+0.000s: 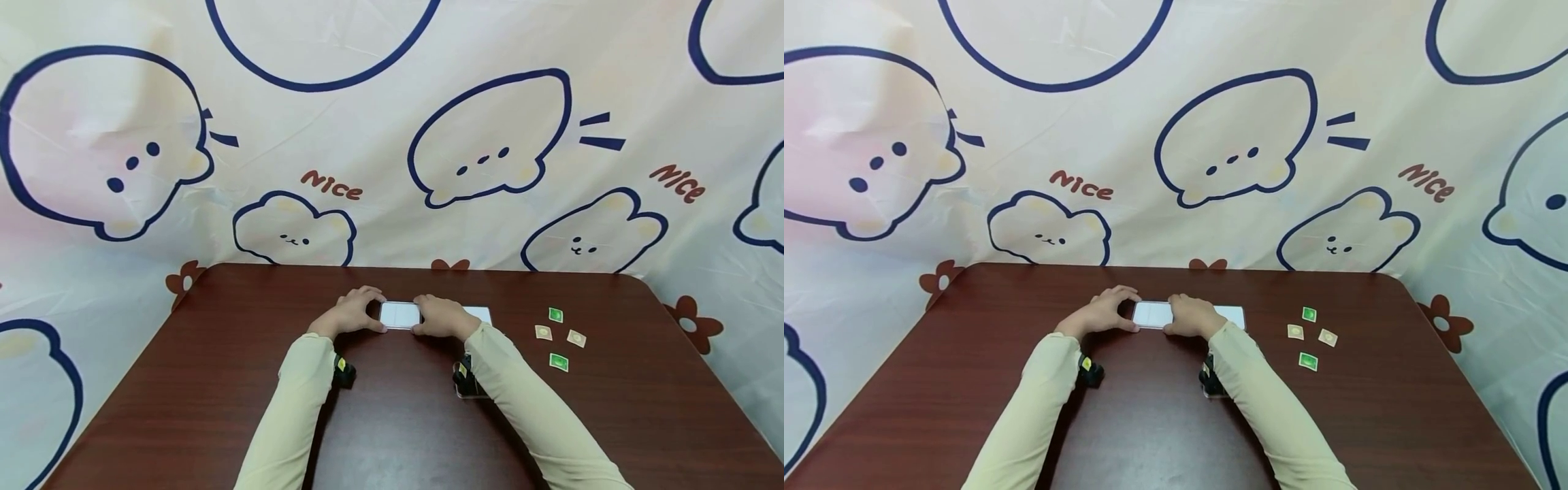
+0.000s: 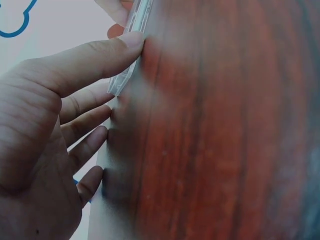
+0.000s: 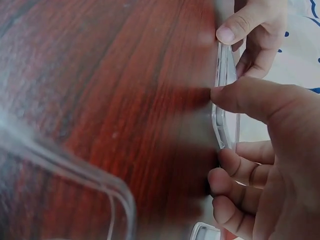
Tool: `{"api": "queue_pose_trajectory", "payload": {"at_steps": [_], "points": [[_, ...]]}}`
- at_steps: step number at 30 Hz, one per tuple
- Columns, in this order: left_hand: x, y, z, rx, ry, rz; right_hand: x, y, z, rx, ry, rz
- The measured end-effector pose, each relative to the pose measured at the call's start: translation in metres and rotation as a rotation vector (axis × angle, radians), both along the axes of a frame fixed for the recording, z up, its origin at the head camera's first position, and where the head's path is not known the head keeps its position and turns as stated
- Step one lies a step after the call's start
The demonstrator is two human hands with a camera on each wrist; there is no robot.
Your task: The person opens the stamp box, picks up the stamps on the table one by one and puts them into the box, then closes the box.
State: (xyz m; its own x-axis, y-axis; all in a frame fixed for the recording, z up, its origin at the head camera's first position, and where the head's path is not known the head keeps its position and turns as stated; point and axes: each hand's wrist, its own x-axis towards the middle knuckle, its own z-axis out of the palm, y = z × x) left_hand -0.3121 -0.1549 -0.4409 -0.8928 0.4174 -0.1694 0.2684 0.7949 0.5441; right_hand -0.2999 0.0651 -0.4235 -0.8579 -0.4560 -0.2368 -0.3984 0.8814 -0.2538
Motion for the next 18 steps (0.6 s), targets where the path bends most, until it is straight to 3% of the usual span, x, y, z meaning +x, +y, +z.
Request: {"api": "queue_pose_trajectory", "payload": {"at_steps": [18], "points": [[0.0034, 0.0007, 0.0033, 0.044, -0.028, 0.034, -0.0036, 0.0050, -0.0048, -0.022, 0.043, 0.009]]}}
